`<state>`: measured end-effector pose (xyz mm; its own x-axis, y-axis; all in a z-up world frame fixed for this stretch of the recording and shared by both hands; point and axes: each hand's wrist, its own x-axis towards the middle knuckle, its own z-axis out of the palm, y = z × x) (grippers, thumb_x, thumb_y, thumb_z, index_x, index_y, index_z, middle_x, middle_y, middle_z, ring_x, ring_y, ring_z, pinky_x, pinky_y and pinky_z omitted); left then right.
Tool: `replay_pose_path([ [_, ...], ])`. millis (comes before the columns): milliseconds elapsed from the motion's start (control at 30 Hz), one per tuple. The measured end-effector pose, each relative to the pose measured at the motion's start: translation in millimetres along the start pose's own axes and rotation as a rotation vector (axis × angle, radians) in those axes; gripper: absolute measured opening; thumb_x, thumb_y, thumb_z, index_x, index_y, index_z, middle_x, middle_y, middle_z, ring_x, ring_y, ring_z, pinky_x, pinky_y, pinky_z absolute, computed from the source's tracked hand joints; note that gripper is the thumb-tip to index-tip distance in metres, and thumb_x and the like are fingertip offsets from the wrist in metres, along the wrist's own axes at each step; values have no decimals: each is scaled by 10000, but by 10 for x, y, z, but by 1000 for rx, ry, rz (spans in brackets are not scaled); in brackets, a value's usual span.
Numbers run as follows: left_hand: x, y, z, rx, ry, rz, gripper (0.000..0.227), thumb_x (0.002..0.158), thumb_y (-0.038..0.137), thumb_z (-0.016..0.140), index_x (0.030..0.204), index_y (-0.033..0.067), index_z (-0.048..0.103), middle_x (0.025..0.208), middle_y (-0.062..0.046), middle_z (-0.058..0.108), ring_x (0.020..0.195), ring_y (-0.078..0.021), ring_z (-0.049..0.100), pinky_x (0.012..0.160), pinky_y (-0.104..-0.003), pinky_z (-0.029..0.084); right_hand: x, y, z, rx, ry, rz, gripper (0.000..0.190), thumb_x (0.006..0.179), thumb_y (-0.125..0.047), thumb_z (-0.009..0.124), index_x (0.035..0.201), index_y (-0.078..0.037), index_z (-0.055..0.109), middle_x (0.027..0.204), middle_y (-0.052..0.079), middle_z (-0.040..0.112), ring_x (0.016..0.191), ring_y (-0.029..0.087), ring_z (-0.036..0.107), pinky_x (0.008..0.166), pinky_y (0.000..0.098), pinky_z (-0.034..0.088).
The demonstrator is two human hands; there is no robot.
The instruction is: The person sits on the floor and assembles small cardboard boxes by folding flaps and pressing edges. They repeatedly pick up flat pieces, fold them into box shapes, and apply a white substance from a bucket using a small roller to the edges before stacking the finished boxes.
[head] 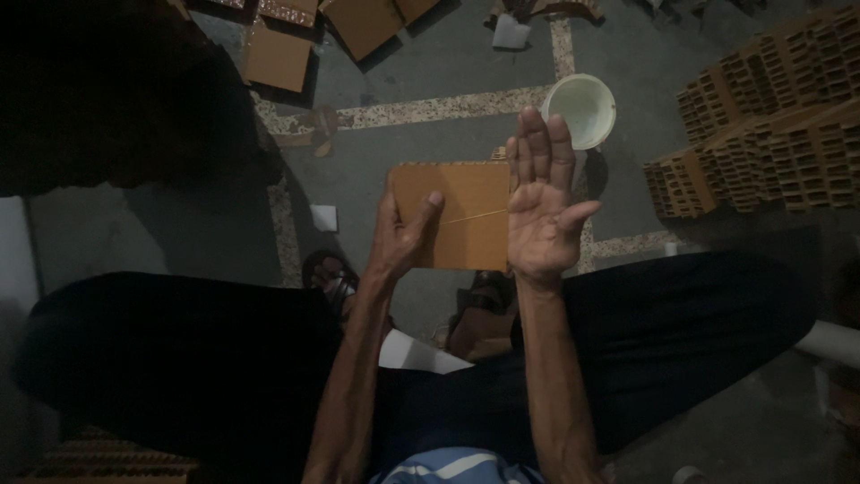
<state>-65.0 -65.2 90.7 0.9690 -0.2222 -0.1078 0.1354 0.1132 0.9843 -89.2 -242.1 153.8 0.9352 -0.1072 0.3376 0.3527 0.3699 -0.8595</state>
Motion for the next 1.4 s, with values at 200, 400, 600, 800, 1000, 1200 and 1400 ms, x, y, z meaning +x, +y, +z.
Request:
replay_pose_path([
  [200, -10, -33, 15, -19, 3, 31, 497, 1006, 402, 636, 1304, 29, 499, 1063, -156, 658, 946, -242, 716, 798, -390, 623, 11, 17, -9, 92, -17, -18, 832, 1089, -673, 339, 1691, -116, 199, 1732, 147, 218, 1655, 270, 145, 1389, 436, 96],
  [400, 28, -6, -54, -185, 46, -175, 536, 956, 401, 662, 1299, 0, 570, 1117, -160, 692, 969, -235, 713, 806, -390, 607, 64, -223, -164, 134, -31, -34, 812, 1095, -702, 322, 1675, -148, 198, 1751, 130, 221, 1609, 250, 173, 1368, 410, 80],
  [600, 51, 1, -108, -276, 72, -98, 503, 997, 373, 658, 1309, -10, 567, 1165, -120, 679, 1044, -192, 681, 876, -358, 578, -79, -349, -127, -841, -253, 62, 1059, 938, -882, 244, 1735, -211, 54, 1794, 119, 30, 1692, 306, 27, 1383, 537, 65],
  [800, 21, -38, -117, -318, 17, -74, 469, 1029, 355, 643, 1298, -25, 588, 1155, -130, 686, 1027, -198, 682, 876, -358, 579, -132, -146, -26, -1137, -434, 158, 1501, 608, -899, 672, 1680, -154, -69, 1767, 183, -96, 1640, 446, -77, 1300, 710, 90],
  [1000, 15, -49, -159, -336, 62, -95, 467, 1013, 346, 634, 1305, -11, 560, 1170, -140, 682, 1049, -217, 691, 888, -364, 590, -192, -106, 40, -1203, -447, 149, 1594, 549, -806, 842, 1668, -158, -89, 1754, 191, -66, 1626, 449, -38, 1302, 702, 85],
  [1200, 41, -51, -284, -325, 111, -78, 488, 1016, 367, 617, 1320, -9, 551, 1165, -146, 682, 1049, -232, 697, 870, -377, 597, -400, -203, 135, -1185, -485, 244, 1512, 589, -745, 855, 1666, -164, -34, 1755, 188, 1, 1624, 450, 19, 1293, 668, 116],
  [1400, 44, -62, -282, -350, 116, -44, 460, 1027, 347, 613, 1315, -6, 547, 1163, -138, 678, 1057, -222, 688, 892, -375, 587, -583, -370, 111, -1176, -494, 275, 1343, 667, -689, 828, 1661, -206, 66, 1748, 167, 49, 1613, 436, 55, 1274, 683, 108],
])
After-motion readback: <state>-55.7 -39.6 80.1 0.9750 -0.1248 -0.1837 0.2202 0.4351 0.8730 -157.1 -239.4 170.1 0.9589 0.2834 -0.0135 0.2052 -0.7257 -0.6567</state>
